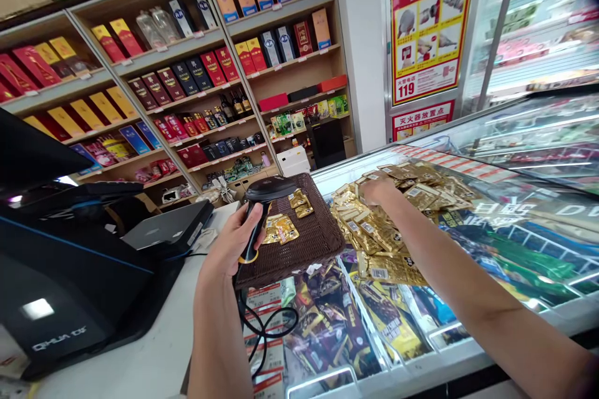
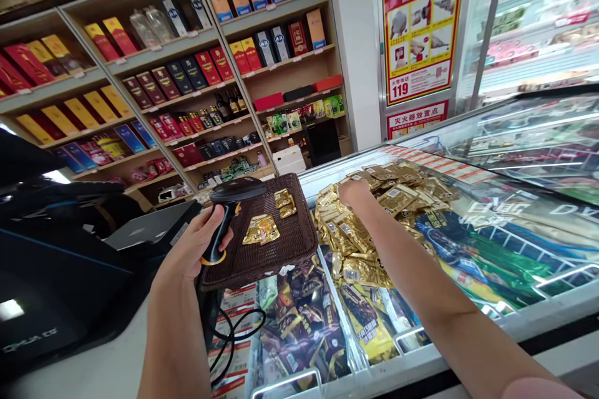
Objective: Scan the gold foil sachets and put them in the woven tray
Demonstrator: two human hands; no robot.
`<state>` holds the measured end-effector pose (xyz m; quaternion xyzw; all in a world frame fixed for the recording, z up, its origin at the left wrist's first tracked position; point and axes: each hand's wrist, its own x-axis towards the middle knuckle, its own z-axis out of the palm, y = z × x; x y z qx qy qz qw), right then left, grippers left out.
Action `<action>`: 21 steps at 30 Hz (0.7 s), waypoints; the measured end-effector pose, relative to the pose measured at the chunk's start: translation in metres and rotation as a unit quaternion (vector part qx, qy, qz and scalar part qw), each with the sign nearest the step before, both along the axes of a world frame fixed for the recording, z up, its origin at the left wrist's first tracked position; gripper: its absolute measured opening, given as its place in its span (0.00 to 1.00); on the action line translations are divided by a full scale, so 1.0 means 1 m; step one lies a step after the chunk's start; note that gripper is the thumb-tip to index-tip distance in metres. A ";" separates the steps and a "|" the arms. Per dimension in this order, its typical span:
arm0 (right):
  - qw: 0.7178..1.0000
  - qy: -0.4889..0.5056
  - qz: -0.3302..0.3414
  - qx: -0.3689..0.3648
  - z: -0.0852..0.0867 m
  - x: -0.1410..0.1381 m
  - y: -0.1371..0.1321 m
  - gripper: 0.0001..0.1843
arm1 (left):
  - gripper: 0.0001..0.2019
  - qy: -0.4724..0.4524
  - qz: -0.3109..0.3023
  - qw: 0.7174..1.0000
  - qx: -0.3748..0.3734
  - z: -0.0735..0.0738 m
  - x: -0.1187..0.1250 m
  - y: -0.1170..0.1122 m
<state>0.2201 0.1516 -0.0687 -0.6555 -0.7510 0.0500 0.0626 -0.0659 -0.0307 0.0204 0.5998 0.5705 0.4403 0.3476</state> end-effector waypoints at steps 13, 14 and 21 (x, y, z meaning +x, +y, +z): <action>0.930 0.356 0.073 0.064 0.059 -0.024 -0.049 0.16 | 0.25 0.021 -0.016 1.000 0.009 0.002 0.002 -0.007; 0.920 0.381 0.076 0.044 0.058 -0.026 -0.050 0.16 | 0.25 0.022 -0.010 1.000 0.008 0.002 0.002 -0.008; 0.878 0.472 0.081 -0.028 0.056 -0.033 -0.054 0.14 | 0.24 0.019 -0.013 1.000 0.002 0.004 0.006 -0.013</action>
